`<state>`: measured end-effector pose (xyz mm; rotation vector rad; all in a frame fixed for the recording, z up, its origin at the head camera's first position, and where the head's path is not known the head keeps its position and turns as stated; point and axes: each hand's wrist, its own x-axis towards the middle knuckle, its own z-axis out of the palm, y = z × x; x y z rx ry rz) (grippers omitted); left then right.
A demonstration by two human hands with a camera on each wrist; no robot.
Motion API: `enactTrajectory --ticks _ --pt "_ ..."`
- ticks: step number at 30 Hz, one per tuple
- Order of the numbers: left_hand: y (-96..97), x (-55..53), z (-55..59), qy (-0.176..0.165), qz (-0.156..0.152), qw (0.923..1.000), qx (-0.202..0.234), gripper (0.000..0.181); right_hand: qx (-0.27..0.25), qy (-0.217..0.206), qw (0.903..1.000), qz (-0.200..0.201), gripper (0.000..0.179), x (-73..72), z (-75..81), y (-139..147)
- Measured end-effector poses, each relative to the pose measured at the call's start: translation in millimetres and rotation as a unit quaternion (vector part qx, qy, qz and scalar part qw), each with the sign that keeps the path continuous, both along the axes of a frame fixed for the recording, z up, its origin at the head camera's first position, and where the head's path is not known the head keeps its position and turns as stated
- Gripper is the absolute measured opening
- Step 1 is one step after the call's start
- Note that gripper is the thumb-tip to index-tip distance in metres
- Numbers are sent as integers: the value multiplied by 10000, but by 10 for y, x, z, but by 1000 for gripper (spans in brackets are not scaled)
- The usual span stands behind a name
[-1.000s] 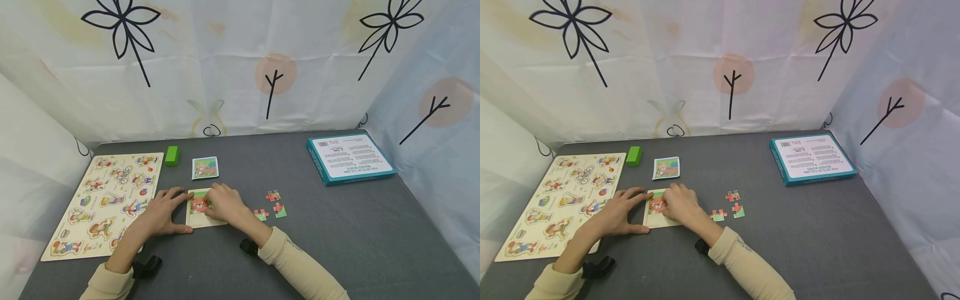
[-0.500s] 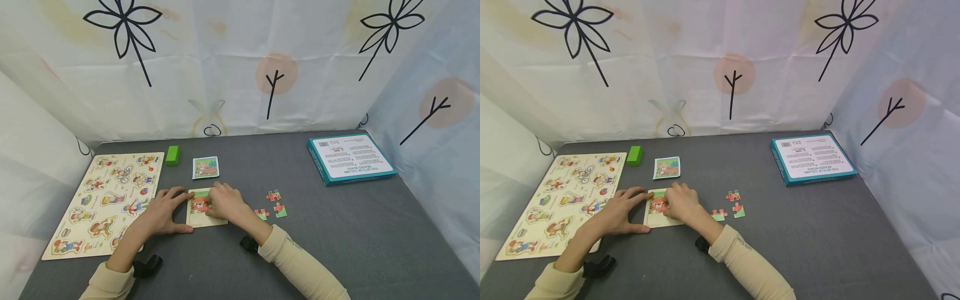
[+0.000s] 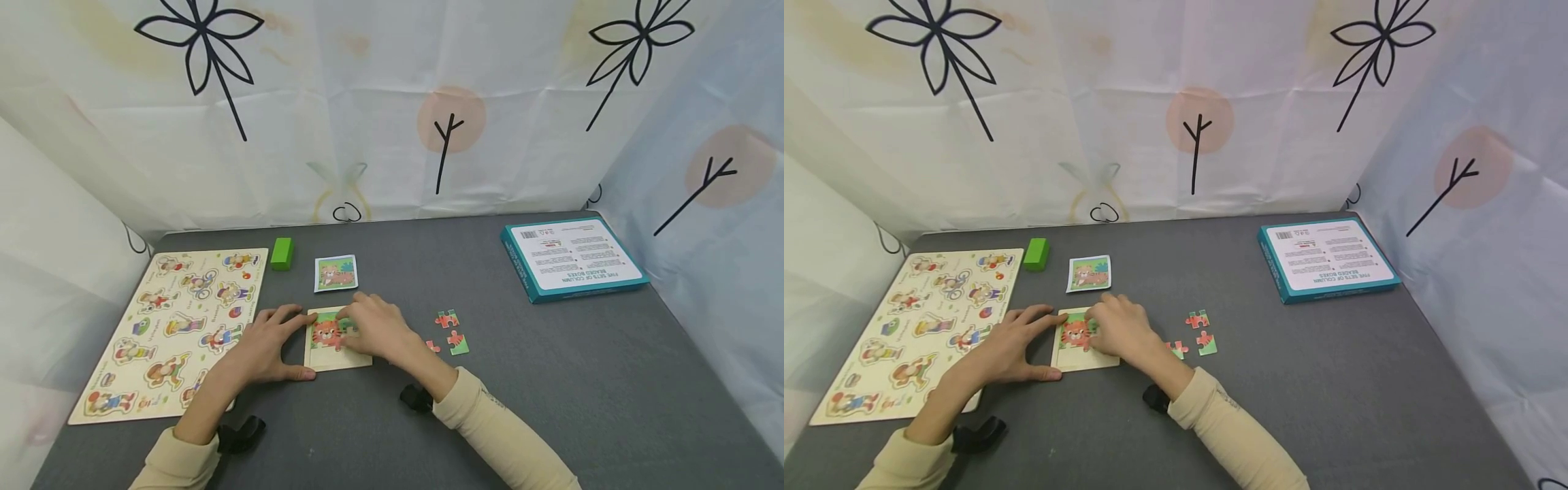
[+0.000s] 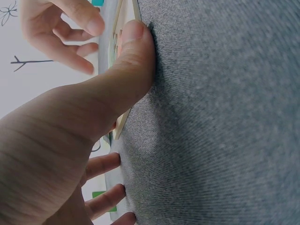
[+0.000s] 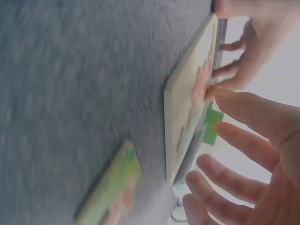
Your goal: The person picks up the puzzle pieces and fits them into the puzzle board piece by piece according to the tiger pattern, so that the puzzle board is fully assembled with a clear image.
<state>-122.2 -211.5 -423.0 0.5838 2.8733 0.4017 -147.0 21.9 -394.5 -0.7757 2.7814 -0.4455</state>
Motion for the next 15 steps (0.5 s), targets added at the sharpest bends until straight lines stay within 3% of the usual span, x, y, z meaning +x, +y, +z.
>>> enactTrajectory --ticks 6,15 --pt "5 -5 0 -42 5 10000 -12 100 -216 55 9997 -109 37 9 75 216" --pt "4 -1 -2 -17 16 10000 12 100 -373 4 9987 -351 38 22 49 602"
